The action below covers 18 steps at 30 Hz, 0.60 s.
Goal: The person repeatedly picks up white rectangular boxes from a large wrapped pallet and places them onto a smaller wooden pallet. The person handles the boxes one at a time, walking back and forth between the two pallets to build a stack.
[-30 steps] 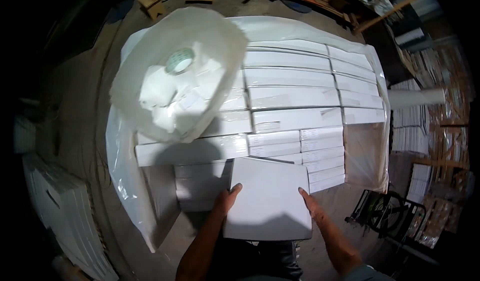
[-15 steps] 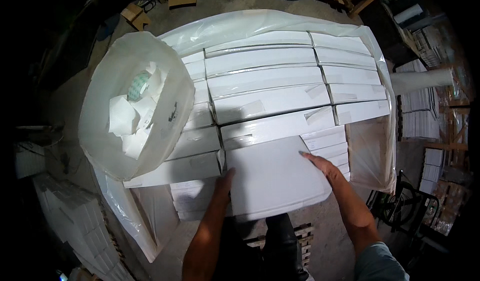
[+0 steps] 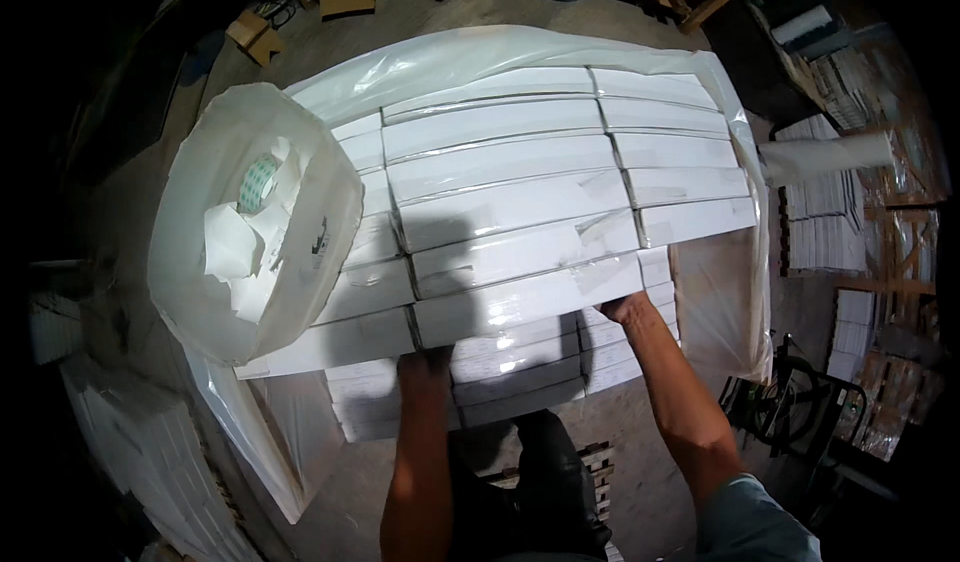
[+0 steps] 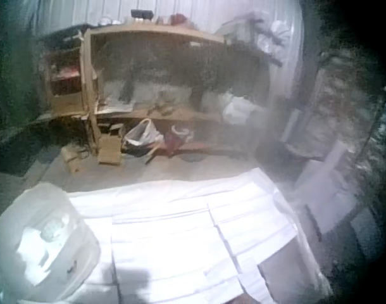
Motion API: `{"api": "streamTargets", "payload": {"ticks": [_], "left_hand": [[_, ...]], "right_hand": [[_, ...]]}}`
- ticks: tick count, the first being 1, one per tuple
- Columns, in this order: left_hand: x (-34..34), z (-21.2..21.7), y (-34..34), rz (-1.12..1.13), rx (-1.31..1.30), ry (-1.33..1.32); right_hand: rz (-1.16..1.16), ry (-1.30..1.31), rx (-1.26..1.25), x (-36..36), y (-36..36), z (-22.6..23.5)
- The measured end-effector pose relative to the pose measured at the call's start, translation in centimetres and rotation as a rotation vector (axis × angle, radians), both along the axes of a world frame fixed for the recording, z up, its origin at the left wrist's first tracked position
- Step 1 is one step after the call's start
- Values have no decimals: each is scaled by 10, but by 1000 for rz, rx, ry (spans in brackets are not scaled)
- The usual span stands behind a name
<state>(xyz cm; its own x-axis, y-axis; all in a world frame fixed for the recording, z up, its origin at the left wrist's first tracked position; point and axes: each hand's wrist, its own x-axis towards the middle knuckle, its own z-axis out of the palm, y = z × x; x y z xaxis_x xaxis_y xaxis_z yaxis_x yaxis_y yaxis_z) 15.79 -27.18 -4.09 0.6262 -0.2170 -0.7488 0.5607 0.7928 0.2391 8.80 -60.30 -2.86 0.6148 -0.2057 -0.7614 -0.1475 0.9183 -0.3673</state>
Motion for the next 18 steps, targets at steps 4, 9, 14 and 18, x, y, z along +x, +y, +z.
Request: {"api": "streamTargets", "payload": {"ticks": [4,9,14,18], "left_hand": [[-21,-32,16,-496,455,-542],[-43,-17,12,-433,219,255],[-121,19,35,-783,466,61],[-180,5,77,-1279,468,-196]], "right_hand": [[-74,179,-95,-20,0,-30],[43,402,-199,-85,38,-26],[403,354,-523,-206,111,-9],[308,558,-277,-335,152,13]]}}
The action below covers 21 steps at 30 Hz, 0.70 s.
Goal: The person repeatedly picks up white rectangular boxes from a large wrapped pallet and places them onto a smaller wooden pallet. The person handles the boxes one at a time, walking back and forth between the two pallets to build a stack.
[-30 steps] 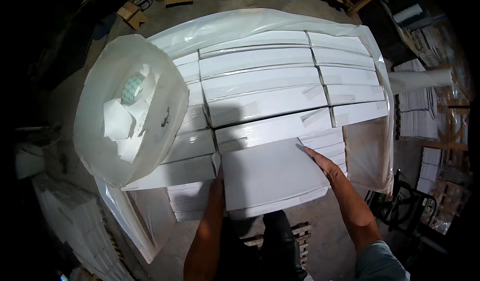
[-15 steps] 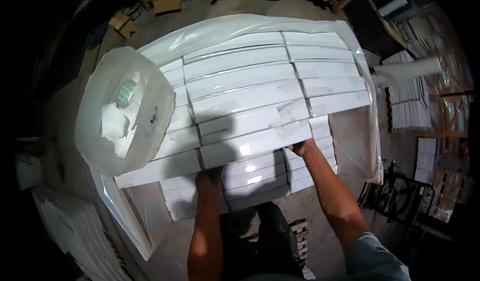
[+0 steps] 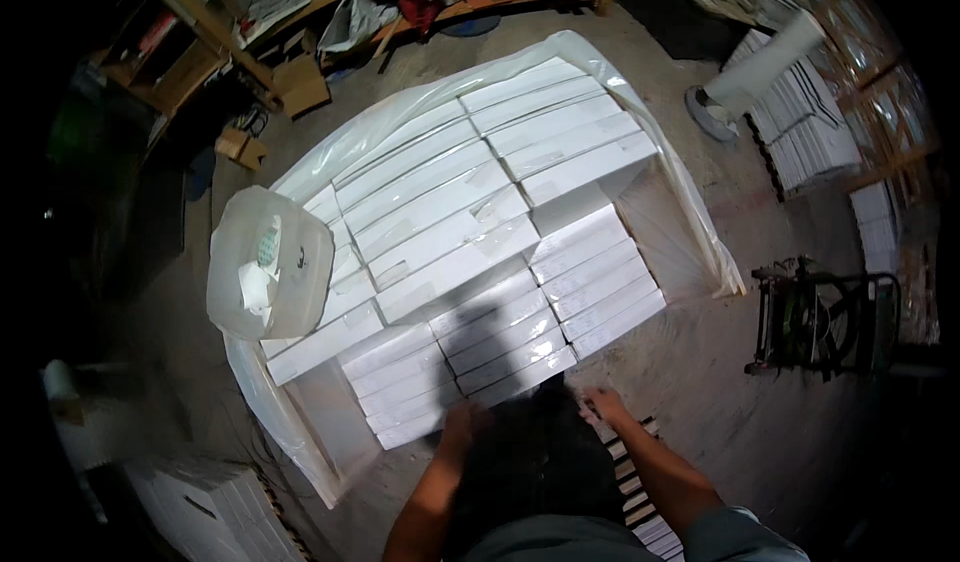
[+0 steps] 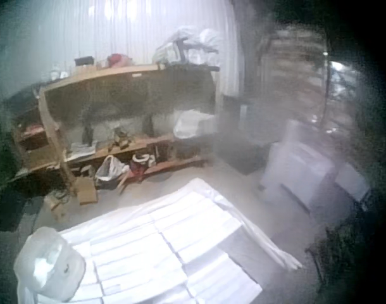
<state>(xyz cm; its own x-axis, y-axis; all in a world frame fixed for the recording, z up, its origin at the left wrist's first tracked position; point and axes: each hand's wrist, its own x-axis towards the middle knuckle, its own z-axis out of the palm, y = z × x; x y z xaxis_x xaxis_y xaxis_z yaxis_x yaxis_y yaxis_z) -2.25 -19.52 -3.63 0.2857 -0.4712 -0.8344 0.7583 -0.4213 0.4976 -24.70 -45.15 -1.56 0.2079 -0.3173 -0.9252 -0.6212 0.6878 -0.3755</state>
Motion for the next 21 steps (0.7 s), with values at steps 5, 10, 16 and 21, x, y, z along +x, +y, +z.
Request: {"api": "streamTargets", "payload": {"ticks": [5,10,16,21], "left_hand": [[-33,-45,18,-413,-149,-16],[-20,79,-43,-430,123,290],[-5,63,-35,-829,99,64],[39,-31,1,-987,440,-209]], "right_hand": [[-303,273,-48,-176,50,10],[-685,292,-54,-264,188,38],[-525,186,-227,-285,419,16],[-938,252,3,-266,511,21]]}}
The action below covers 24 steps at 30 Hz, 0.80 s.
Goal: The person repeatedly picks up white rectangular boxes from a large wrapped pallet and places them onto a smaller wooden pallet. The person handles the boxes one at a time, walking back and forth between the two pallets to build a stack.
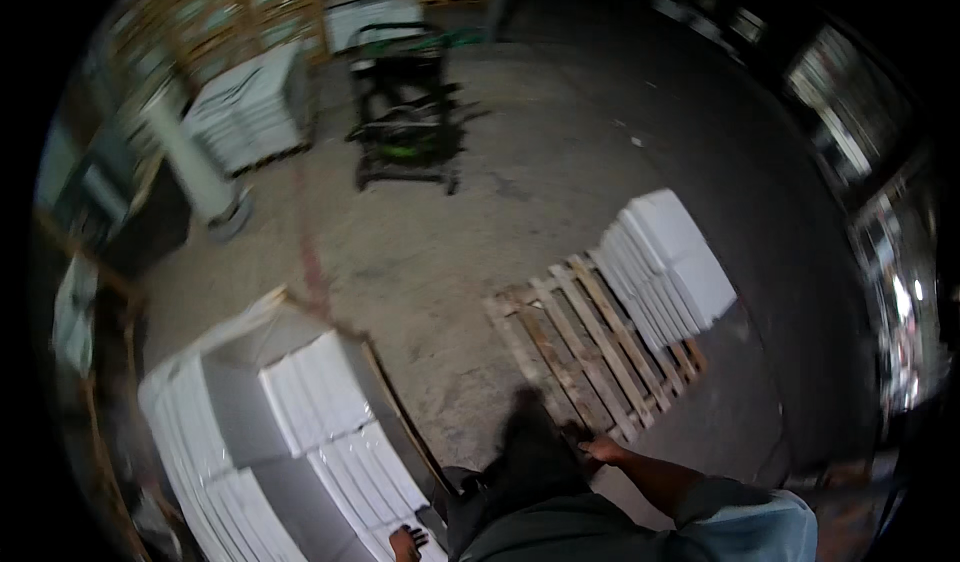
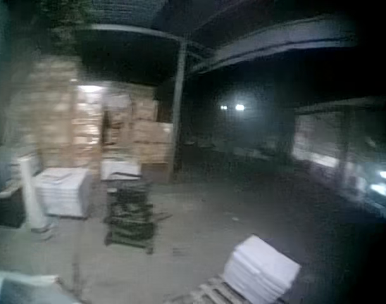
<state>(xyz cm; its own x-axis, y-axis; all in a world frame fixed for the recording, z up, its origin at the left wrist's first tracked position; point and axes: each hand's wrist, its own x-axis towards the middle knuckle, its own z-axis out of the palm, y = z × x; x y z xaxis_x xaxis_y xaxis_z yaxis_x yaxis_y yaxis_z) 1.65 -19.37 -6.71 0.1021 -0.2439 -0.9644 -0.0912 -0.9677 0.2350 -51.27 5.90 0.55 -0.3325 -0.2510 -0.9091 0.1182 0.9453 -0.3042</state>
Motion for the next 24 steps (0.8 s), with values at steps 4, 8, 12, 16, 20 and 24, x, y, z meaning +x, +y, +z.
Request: {"api": "streamTargets", "payload": {"ticks": [4,8,12,16,20,24], "left_hand": [[-8,-9,-32,-188,33,-8],[-87,-13,-83,-294,-103,69],[-216,40,-113,-509,-265,128],[-315,58,-112,-704,-287,206],[-373,55,-147,-922,-242,237],[-445,9,-173,-990,-140,322]], "right_hand": [[-490,-118,-27,0,1,67],[-110,82,-288,-29,82,31],[-488,-121,-218,-58,139,-5],[-284,106,-93,-87,183,-49],[-979,-23,-171,-115,101,31],[-1196,-36,-162,-102,99,67]]}}
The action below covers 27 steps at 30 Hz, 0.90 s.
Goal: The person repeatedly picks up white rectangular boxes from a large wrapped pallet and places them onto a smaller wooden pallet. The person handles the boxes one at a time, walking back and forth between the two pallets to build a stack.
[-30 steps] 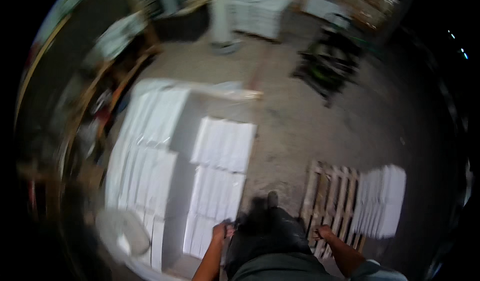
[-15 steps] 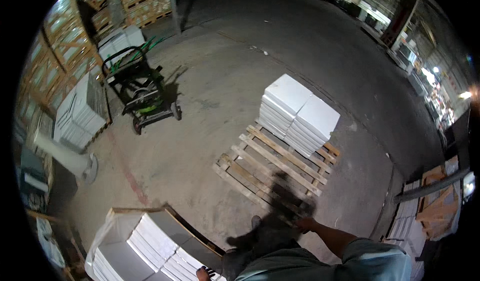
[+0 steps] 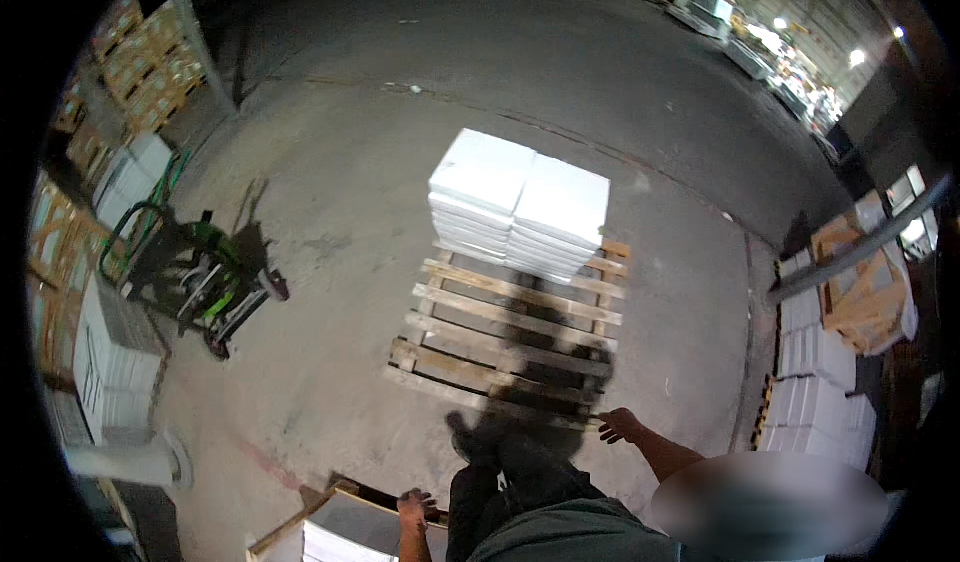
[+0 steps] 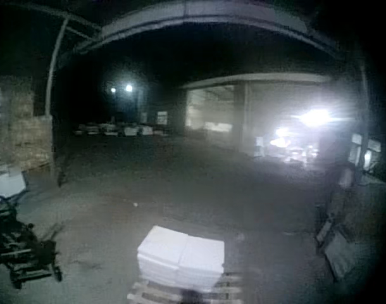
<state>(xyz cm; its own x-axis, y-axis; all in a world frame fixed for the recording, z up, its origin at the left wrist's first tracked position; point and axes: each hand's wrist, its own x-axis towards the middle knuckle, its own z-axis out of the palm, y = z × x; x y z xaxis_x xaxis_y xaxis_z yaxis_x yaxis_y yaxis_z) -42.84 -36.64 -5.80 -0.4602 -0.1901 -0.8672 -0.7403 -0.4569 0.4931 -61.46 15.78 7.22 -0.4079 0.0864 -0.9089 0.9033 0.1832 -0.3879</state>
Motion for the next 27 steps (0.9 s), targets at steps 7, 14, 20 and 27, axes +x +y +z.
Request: {"api": "streamTargets", "payload": {"ticks": [7,14,20,27], "left_hand": [[-175,69,24,-68,-65,88],[-298,88,107,-243,42,45],[-418,74,228,-286,80,-39],[-575,-63,405,-424,319,211]], "right_hand": [[-139,-62,136,52,63,-21],[-186,0,200,-21,107,-15],[-68,184,304,-236,195,-80],[424,505,773,-599,247,-124]]}}
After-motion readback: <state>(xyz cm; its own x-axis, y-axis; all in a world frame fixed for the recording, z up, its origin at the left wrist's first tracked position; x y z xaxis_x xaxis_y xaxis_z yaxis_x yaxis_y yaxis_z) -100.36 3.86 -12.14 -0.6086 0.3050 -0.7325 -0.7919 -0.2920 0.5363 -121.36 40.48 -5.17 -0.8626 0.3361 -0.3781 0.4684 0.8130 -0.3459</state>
